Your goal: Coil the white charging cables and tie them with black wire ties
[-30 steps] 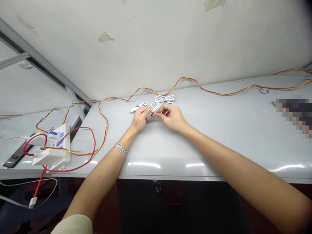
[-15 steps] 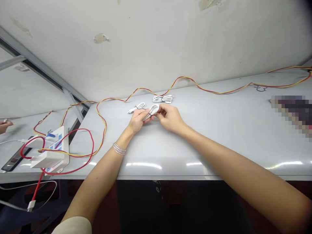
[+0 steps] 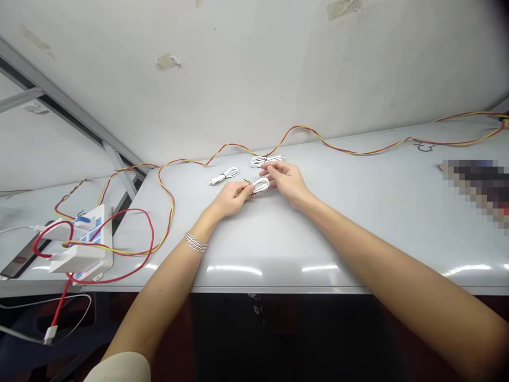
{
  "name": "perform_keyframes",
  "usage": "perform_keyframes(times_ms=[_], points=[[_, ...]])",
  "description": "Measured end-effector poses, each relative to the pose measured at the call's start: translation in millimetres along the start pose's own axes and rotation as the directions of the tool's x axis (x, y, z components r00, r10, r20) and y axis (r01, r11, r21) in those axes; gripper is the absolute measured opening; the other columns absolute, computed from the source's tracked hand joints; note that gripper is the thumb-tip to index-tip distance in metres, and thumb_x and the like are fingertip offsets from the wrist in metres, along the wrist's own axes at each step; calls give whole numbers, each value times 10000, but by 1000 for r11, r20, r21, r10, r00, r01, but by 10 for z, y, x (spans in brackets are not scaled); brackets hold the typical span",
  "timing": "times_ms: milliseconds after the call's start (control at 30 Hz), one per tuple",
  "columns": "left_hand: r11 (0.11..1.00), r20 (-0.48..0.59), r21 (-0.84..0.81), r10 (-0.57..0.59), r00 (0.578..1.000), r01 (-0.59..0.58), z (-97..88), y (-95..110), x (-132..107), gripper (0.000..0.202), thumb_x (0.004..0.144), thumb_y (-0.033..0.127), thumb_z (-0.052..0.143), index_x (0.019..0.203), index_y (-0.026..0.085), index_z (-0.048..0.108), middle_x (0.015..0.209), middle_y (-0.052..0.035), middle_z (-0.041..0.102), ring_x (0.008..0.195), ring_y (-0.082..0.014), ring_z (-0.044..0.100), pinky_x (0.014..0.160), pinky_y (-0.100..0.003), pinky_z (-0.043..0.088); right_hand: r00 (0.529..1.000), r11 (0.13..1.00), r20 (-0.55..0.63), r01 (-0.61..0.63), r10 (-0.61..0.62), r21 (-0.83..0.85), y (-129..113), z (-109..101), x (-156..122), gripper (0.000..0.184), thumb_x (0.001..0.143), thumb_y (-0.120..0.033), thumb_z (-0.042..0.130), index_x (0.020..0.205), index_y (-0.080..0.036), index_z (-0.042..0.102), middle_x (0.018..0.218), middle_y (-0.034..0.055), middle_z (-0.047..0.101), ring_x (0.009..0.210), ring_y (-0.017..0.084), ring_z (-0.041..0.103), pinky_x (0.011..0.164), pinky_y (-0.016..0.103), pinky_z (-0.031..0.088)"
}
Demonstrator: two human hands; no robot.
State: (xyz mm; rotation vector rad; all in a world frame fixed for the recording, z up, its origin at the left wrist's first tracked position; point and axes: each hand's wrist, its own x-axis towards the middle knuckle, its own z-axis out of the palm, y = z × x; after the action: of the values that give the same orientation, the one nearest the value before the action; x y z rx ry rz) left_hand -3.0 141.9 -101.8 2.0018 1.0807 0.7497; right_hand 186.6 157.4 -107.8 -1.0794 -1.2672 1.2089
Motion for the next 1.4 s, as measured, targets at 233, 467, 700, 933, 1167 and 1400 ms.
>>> perform_keyframes(times_ms=[233, 467, 700, 933, 1167, 1400], points=[[982, 51, 185, 40, 998, -49, 35, 39, -25, 341, 961, 325, 440, 769, 143, 655, 718, -48, 678, 630, -156, 570, 641, -273, 415, 937, 943, 232, 300, -263, -142, -54, 79, -139, 176, 775, -353, 738, 823, -185, 734, 925, 66, 731, 884, 196, 660, 840, 339, 512], [960, 38, 250, 119, 992, -125, 59, 108, -44, 321, 954, 299, 461, 748, 145, 652, 616, -20, 611, 539, -130, 492, 589, -262, 355, 979, 997, 205, -15, 0, 76, -120, 78, -170, 209, 668, -342, 783, 709, -160, 690, 729, 43, 686, 703, 172, 632, 687, 309, 522], [991, 43, 56, 121, 992, -123, 109, 231, -75, 383, 967, 408, 465, 714, 155, 600, 620, -4, 532, 571, -114, 415, 590, -261, 323, 884, 905, 365, -379, 292, 193, -197, -30, -96, 116, 578, -225, 735, 609, -147, 654, 638, 40, 643, 649, 187, 612, 645, 320, 495], [883, 37, -464, -53, 998, 64, 148, 196, -30, 444, 879, 545, 568, 696, 141, 549, 590, 11, 420, 511, -79, 300, 506, -261, 212, 867, 922, 439, -341, 234, 184, -178, -50, -87, 83, 578, -223, 641, 602, -157, 596, 624, 28, 617, 642, 141, 534, 632, 273, 404], [726, 43, -669, -177, 983, 160, 96, 142, 14, 452, 839, 545, 648, 686, 148, 497, 547, 56, 343, 441, -38, 255, 440, -201, 149, 963, 964, 228, -188, 144, 187, -145, 60, -143, 204, 664, -267, 683, 846, -175, 665, 762, -5, 639, 631, 109, 550, 585, 249, 410], [614, 82, -760, -234, 969, 213, 63, 207, 3, 455, 840, 504, 657, 636, 167, 429, 505, 72, 275, 413, -35, 232, 418, -183, 140, 869, 962, 487, -55, -86, 268, -150, 46, -180, 309, 769, -279, 718, 1072, -220, 712, 1128, 30, 694, 1011, 171, 648, 793, 265, 514]])
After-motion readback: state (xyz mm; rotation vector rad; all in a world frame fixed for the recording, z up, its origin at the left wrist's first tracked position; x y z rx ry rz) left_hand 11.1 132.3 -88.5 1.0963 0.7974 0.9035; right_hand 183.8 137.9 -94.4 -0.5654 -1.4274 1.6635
